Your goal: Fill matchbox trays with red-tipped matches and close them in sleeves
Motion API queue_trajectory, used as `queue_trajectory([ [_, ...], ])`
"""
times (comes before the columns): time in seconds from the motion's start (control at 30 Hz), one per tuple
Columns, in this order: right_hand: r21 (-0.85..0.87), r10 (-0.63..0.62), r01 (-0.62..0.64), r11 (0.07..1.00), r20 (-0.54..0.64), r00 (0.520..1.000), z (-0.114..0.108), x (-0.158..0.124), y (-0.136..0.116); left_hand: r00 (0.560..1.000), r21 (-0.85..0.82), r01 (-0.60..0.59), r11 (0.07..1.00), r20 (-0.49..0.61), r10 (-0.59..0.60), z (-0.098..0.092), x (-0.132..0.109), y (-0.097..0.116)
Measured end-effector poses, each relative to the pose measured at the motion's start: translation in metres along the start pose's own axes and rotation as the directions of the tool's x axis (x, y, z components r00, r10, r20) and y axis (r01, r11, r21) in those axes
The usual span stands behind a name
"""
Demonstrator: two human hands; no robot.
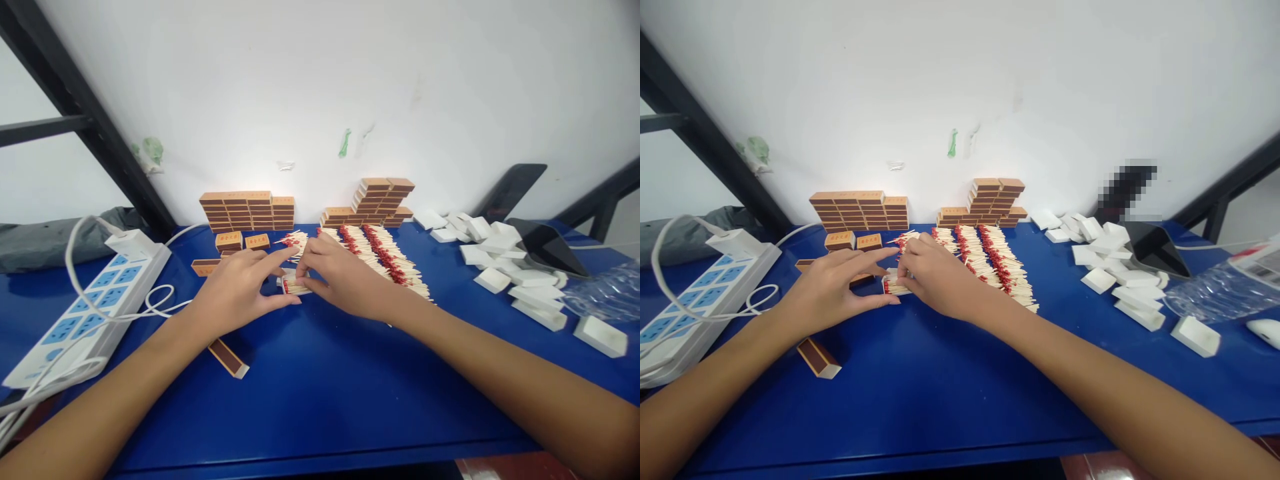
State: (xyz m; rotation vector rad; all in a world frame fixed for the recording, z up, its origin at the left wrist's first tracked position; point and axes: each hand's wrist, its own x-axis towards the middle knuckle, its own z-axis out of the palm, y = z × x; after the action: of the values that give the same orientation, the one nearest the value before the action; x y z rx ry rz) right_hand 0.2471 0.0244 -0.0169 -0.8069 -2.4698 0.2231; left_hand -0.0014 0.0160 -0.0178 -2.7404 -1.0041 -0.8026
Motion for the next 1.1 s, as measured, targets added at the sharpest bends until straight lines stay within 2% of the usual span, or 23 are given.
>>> queue_trajectory([
  [0.17,0.095,0.141,-0.136,0.986,-0.055,0.988,0.004,0.007,0.015,0.998,0.031,0.059,0.998,0.034,-0.060,-0.004,0.001,-0.005],
  [0.3,0.009,0.212,-0.212,0.977,-0.089,0.973,0.016,0.015,0.034,0.995,0.061,0.090,0.994,0.032,-0.092,-0.006,0.001,-0.008],
  [0.5,-0.142,0.249,-0.243,0.960,0.025,0.968,0.028,0.025,0.032,0.996,-0.004,0.066,0.998,0.051,-0.066,-0.005,0.001,-0.006],
  [0.7,-0.207,0.269,-0.244,0.947,0.101,0.958,0.015,0.018,0.034,0.995,0.006,0.079,0.997,0.068,-0.079,-0.005,0.001,-0.004],
  [0.8,-0.140,0.240,-0.228,0.964,0.081,0.967,0.006,0.013,0.031,0.993,0.026,0.083,0.996,0.077,-0.085,-0.004,0.001,-0.005],
  [0.9,-0.046,0.176,-0.173,0.984,0.070,0.982,0.000,0.011,0.017,0.994,0.025,0.075,0.997,0.078,-0.077,-0.004,0.001,-0.005],
  [1.1,0.038,0.099,-0.100,0.994,0.041,0.994,0.007,0.010,-0.003,0.997,-0.012,0.059,0.998,0.053,-0.058,-0.003,0.001,-0.003],
])
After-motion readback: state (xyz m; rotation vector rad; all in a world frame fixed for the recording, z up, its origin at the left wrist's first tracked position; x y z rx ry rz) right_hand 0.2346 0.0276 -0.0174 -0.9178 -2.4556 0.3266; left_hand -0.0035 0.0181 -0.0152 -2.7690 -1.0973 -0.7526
